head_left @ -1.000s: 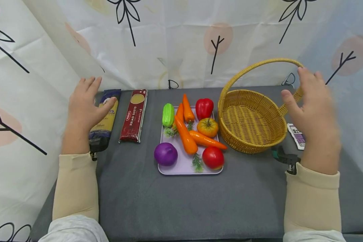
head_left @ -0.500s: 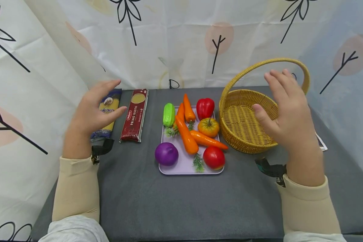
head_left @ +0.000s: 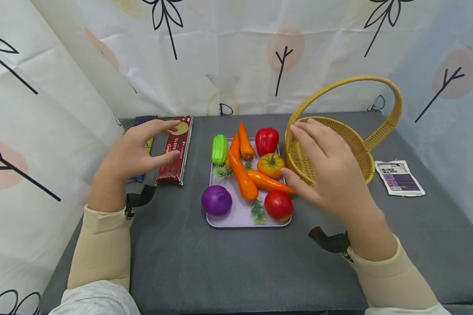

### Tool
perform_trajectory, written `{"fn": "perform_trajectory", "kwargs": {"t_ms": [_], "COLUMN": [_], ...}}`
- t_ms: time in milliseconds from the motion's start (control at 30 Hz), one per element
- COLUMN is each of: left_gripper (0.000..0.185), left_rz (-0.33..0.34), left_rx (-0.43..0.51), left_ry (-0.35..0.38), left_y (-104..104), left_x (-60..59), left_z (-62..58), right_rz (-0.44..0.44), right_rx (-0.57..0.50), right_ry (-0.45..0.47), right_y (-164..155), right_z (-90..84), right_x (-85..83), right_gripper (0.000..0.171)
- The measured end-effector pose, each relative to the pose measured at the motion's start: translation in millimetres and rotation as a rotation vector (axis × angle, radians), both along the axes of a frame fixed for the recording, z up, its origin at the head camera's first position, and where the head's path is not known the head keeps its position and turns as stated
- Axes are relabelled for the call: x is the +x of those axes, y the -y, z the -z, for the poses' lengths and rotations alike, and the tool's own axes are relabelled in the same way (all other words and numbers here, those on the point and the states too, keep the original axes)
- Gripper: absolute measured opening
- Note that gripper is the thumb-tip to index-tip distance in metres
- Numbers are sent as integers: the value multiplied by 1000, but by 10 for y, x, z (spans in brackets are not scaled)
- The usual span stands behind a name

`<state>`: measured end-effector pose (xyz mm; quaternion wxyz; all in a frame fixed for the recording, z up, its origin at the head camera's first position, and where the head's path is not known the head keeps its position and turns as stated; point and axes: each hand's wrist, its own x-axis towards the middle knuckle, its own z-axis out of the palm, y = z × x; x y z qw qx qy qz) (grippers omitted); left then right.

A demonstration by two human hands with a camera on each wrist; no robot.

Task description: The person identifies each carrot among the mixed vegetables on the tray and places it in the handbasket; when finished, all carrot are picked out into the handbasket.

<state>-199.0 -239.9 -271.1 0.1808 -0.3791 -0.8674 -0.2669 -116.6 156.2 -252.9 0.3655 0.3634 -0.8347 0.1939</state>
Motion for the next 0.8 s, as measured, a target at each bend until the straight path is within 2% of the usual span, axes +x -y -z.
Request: {"fn": "perform_trajectory", "kwargs": {"t_ms": [133,267,467,667,800], "left_gripper": [66,67,63,55,56], "left_rz": [38,35,29,-14,-29], "left_rx": [-22,-66,-146,-197,-221], "left_ry": [85,206,339,537,618], "left_y": [-91,-171,-274,-363,-403], "left_x": [-44,-110,-219,-339,-426], "left_z": [92,190,362,628,800], "right_rz": [-1,27,49,144,218], "right_rx": [36,93,173,268,293], "right_ry": [58,123,186,222,245], "right_y": [137,273,491,641,697], "right_z": [116,272,570,874,1015], "right_x": [21,19,-32,-107,-162], "right_gripper": [62,64,62,62,58]}}
